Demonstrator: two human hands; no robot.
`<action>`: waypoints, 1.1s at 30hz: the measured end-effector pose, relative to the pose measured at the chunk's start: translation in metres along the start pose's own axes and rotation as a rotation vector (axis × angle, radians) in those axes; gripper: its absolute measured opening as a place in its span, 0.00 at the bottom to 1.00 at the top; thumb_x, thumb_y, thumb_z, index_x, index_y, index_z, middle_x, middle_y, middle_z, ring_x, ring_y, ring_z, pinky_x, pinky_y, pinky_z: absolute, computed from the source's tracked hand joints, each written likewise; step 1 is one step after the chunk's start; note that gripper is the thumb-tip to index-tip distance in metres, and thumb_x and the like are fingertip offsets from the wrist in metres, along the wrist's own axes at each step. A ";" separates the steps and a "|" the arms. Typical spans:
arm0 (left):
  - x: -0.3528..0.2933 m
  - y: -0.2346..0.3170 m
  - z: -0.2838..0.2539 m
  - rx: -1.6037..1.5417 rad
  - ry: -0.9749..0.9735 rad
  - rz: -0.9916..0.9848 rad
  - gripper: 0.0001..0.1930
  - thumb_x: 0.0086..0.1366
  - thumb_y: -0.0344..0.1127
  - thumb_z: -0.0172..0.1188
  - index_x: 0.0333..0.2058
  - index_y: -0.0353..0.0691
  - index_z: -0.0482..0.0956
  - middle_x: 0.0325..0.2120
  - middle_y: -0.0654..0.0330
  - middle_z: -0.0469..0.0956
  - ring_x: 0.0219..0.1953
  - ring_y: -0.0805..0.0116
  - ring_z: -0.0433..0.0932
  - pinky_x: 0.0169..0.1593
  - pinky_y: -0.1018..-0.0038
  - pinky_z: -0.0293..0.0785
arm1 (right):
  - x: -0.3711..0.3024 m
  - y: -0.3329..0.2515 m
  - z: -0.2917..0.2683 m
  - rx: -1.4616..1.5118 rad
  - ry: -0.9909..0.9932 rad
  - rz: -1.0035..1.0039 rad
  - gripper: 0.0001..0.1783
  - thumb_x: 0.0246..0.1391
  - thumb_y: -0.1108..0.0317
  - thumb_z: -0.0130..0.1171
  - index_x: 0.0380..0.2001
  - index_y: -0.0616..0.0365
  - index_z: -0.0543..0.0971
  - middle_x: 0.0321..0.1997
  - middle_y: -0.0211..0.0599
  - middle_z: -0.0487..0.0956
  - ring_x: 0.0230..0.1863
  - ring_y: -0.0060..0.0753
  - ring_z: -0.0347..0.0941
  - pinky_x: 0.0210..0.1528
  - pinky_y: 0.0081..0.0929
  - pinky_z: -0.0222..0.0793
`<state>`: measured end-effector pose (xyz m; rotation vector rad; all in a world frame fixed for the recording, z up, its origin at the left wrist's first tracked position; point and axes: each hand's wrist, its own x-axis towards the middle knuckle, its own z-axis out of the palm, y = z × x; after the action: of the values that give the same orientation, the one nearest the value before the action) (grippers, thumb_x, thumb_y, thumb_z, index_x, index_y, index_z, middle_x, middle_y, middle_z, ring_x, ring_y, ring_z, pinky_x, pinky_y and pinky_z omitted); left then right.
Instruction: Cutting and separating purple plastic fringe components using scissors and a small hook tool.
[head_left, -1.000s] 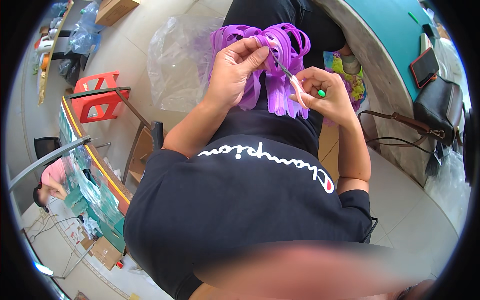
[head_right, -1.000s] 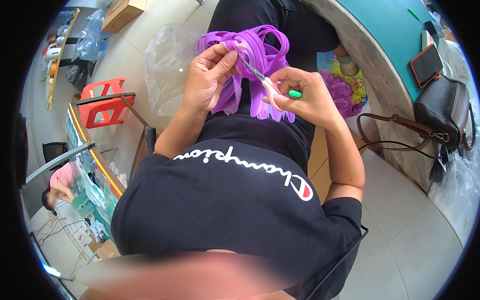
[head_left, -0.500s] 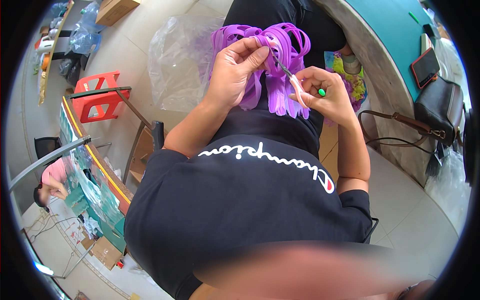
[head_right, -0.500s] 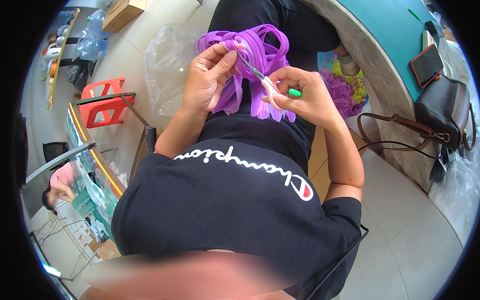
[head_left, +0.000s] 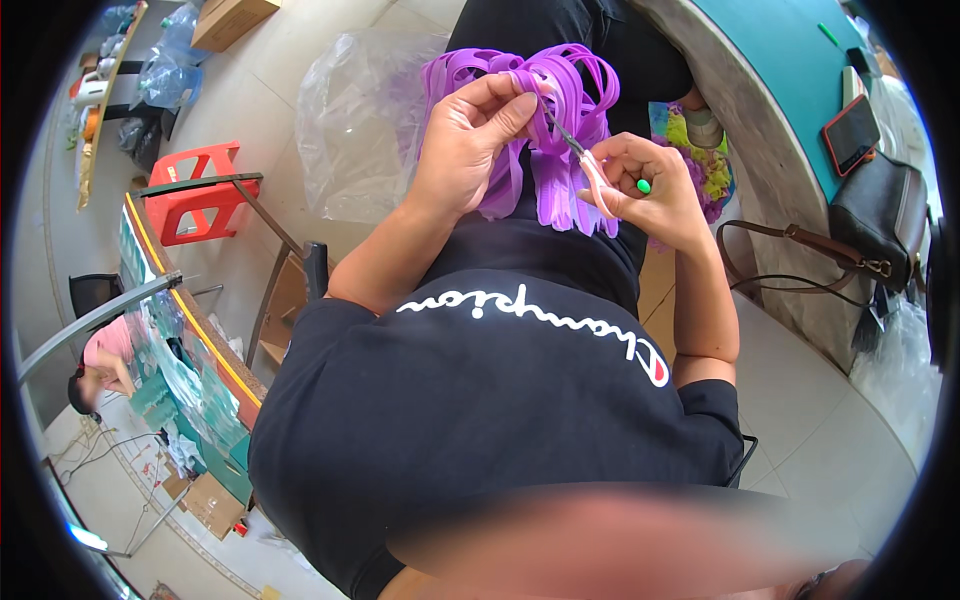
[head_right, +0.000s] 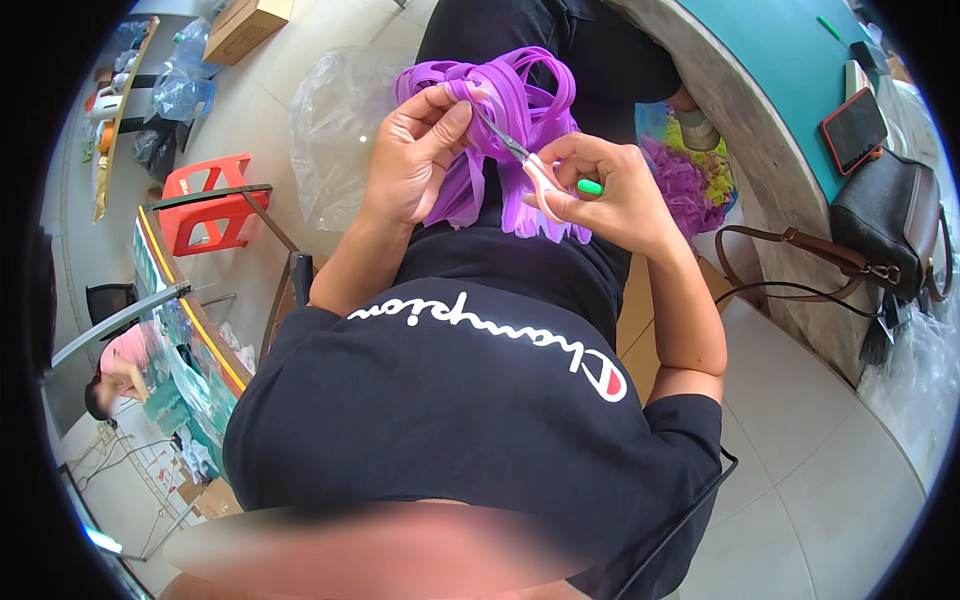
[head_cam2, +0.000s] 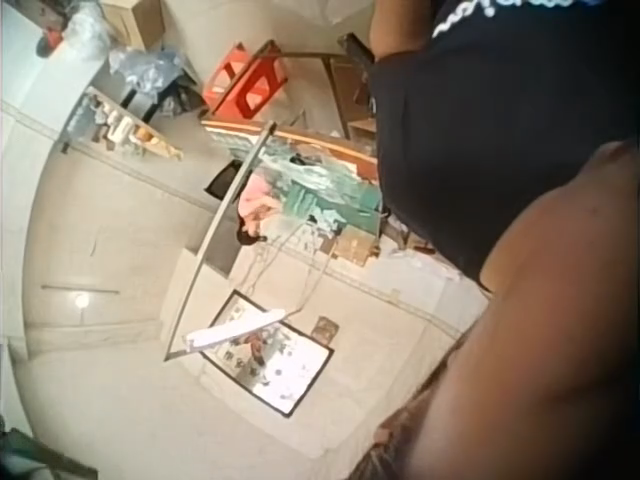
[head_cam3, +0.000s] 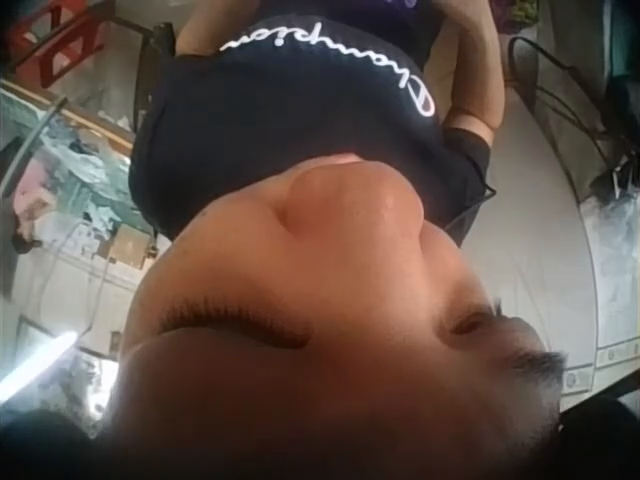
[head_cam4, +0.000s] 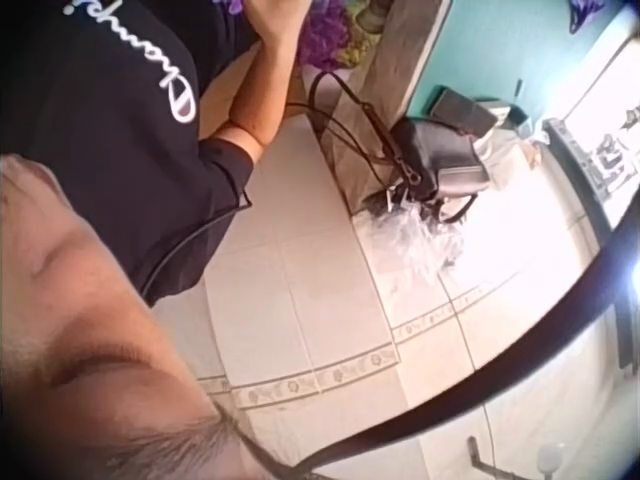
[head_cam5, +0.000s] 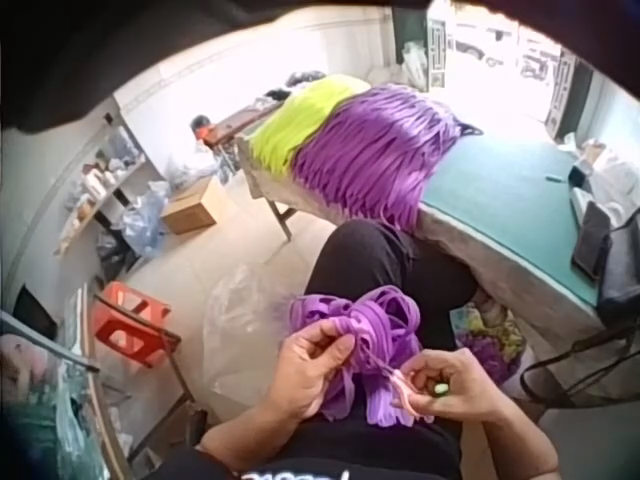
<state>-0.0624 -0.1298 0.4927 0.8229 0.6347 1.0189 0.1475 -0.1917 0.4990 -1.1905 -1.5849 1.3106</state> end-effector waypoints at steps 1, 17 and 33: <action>0.000 -0.001 -0.001 0.018 0.000 0.000 0.08 0.65 0.25 0.55 0.42 0.33 0.78 0.38 0.61 0.79 0.39 0.74 0.77 0.45 0.77 0.76 | 0.000 0.000 0.000 0.000 0.000 0.000 0.14 0.45 0.78 0.65 0.37 0.66 0.75 0.20 0.27 0.75 0.20 0.11 0.70 0.23 0.09 0.61; -0.001 0.000 0.001 0.003 0.001 -0.010 0.08 0.65 0.25 0.55 0.42 0.35 0.78 0.38 0.62 0.79 0.38 0.76 0.76 0.45 0.78 0.75 | 0.000 0.001 0.000 -0.018 0.019 0.004 0.14 0.45 0.79 0.63 0.37 0.66 0.75 0.21 0.29 0.76 0.22 0.12 0.72 0.25 0.10 0.64; -0.001 -0.001 0.001 0.006 0.002 -0.004 0.08 0.64 0.25 0.56 0.42 0.35 0.78 0.37 0.63 0.79 0.39 0.77 0.76 0.45 0.80 0.74 | 0.001 0.000 0.001 0.038 0.011 -0.011 0.13 0.46 0.77 0.64 0.37 0.67 0.75 0.22 0.30 0.77 0.22 0.13 0.73 0.25 0.10 0.65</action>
<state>-0.0613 -0.1314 0.4923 0.8263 0.6410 1.0148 0.1466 -0.1907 0.4990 -1.1630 -1.5499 1.3188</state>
